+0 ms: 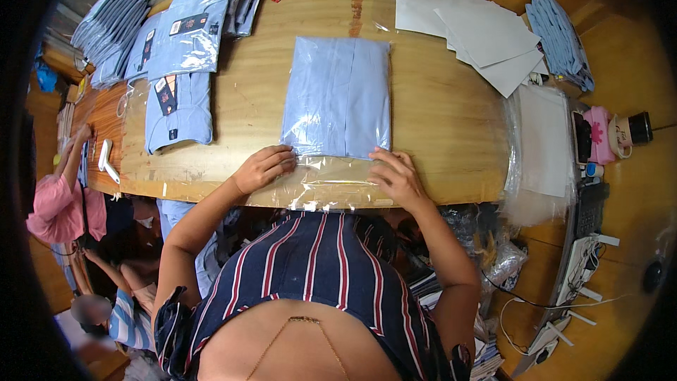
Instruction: The person places folded blue shirts into clear plastic bags and seals them with adhesive tape at a workbench.
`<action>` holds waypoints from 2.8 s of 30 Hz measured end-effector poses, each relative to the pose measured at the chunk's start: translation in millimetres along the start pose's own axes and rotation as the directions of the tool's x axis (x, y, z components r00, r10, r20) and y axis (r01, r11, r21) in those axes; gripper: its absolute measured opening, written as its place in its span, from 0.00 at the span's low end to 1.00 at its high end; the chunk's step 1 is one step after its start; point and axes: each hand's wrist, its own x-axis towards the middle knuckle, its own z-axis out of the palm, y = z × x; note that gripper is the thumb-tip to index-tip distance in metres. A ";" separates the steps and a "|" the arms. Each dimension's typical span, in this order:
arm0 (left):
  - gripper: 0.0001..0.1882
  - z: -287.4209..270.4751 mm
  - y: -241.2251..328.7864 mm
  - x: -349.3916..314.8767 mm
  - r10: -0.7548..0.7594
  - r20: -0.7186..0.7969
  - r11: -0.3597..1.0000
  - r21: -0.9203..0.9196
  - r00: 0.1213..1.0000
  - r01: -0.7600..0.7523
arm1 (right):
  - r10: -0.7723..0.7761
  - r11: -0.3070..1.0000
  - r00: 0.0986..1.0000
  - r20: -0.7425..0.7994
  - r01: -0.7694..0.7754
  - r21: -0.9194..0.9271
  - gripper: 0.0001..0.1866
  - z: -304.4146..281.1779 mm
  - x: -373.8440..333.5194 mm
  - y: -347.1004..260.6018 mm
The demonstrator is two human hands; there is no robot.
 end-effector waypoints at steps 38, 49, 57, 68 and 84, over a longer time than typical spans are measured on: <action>0.24 18.1 6.1 80.4 -0.525 -0.178 0.830 0.109 0.832 0.547 | 0.016 0.847 0.980 -0.198 -0.119 -0.519 0.25 45.0 86.3 -12.5; 0.41 51.0 3.3 62.3 -0.787 -0.140 0.565 0.228 0.600 0.793 | 0.487 0.675 0.828 -0.279 -0.559 -0.481 0.24 34.3 54.1 30.0; 0.42 19.7 47.2 46.6 -0.781 -0.042 0.623 -0.126 0.623 0.772 | 0.298 0.881 0.952 0.071 -0.245 -0.406 0.37 27.9 39.6 -23.7; 0.24 24.3 -21.2 45.8 -0.572 -0.319 0.765 0.123 0.755 0.632 | 0.129 0.795 0.987 0.096 -0.045 -0.605 0.38 41.6 66.7 -14.1; 0.11 -75.2 -78.3 44.2 -0.199 -0.631 0.939 0.097 0.750 0.330 | -0.395 0.609 0.907 0.148 0.379 -0.697 0.23 -25.9 175.8 -81.0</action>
